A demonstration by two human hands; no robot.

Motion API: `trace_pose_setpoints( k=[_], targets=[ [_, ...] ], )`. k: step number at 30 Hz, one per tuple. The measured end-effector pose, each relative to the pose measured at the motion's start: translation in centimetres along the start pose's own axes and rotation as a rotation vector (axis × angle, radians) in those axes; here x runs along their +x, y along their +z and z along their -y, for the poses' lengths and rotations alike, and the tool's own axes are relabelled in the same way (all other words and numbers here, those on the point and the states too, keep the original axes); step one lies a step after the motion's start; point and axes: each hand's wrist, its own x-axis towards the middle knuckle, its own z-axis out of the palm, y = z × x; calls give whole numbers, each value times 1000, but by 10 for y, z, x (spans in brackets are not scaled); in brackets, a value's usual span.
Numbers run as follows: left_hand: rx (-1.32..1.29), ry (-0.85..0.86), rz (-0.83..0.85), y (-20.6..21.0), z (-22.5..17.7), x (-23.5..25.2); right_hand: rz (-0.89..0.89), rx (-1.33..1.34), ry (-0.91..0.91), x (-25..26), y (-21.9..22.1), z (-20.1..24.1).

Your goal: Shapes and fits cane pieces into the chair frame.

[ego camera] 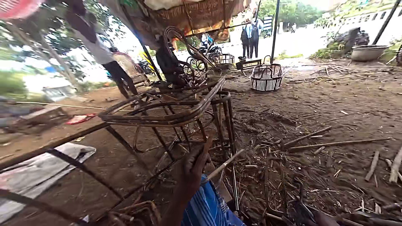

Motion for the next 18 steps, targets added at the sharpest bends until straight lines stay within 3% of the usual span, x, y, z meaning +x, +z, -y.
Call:
trace_pose_setpoints(
  k=[2,5,8,13,15,18],
  targets=[
    [-23,-66,104,-6,-15,-7,28,-142,30,33,-5,5],
    [97,-110,95,-25,-48,-12,87,-216,47,83,-6,11],
    [280,-72,101,-66,-93,-1,139,-241,37,121,5,12],
    [711,-9,167,-115,-171,9,51,-194,-111,147,17,35],
    [954,7,169,-110,-174,15,69,-57,-263,142,4,67],
    [1183,5,239,-62,-148,13,161,285,-527,114,-4,134]
  ],
)
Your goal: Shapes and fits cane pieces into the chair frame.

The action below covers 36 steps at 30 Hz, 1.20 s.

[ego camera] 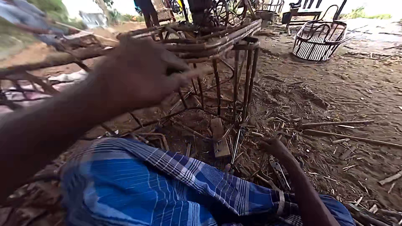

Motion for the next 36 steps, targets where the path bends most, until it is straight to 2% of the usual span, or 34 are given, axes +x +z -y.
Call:
trace_pose_setpoints(
  k=[5,8,11,13,15,16,18,20,22,23,26,28,32,36],
  targets=[
    [106,-24,390,130,-15,25,139,639,-45,38,73,124],
    [124,-3,512,186,-7,40,81,850,21,72,105,165],
    [-7,-22,632,206,14,65,168,908,65,108,103,161],
    [-214,-21,841,218,33,81,282,816,6,140,98,140],
    [-350,51,1018,250,59,91,296,726,-56,181,101,106],
    [-368,104,1040,278,72,90,269,683,-62,200,106,87],
    [-359,162,938,351,93,80,151,504,-30,234,119,50],
    [-361,129,804,423,98,63,43,177,79,252,130,21],
    [-378,83,703,474,94,42,-8,-14,270,257,143,2],
    [-375,87,656,489,91,31,-30,-21,334,257,148,-6],
    [-313,161,505,510,81,0,-66,83,386,256,152,-17],
    [-289,235,398,513,80,-12,-53,-19,397,254,156,-4],
    [-329,232,359,510,68,-22,-26,-228,395,235,162,25],
    [-370,196,466,500,77,-23,-7,-240,253,241,170,9]
  ],
)
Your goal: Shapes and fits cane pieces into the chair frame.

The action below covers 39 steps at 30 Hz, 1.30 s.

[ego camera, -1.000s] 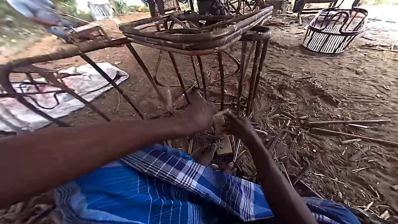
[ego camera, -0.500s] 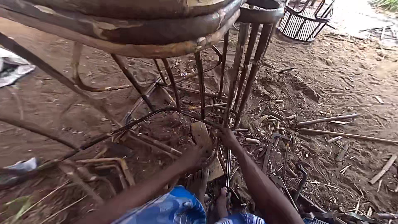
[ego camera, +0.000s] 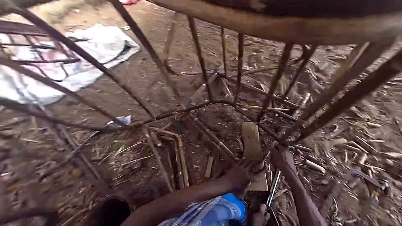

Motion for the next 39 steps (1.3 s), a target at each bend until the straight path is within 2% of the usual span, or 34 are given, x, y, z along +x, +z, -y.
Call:
trace_pose_setpoints(
  k=[2,6,9,10,12,14,16,18,20,23,25,27,31,34,37,39],
  targets=[
    [-38,-1,5,-4,-6,-4,9,-10,-87,-9,-7,1],
    [-175,-55,166,-28,-19,-18,107,-111,-206,-38,-22,22],
    [-215,-102,244,-50,-24,-21,173,271,-321,-32,-26,21],
    [-218,-108,232,-60,-29,-23,205,378,-314,-32,-31,23],
    [-162,-8,-40,-76,-38,-33,309,571,-244,-38,-45,29],
    [-79,74,-216,-96,-43,-33,386,730,-170,-43,-53,23],
    [50,126,-259,-94,-40,-25,411,842,-146,-38,-47,6],
    [165,160,-210,-83,-31,-14,412,874,-144,-25,-38,-11],
    [164,133,-144,-68,-12,-5,359,813,-120,-11,-23,-19],
    [61,-44,108,-46,26,8,207,587,-10,4,2,-16],
    [47,-104,182,-39,36,17,180,457,69,20,13,-13],
    [90,-133,196,-36,34,18,178,332,119,26,13,-2],
    [163,-74,64,-27,23,25,119,205,221,30,7,0],
    [122,-195,196,-32,6,42,106,191,271,41,3,-10],
    [87,-279,249,-37,-4,49,121,212,327,48,-1,-12],
    [81,-320,249,-39,-8,50,65,216,337,48,-1,-12]
  ],
)
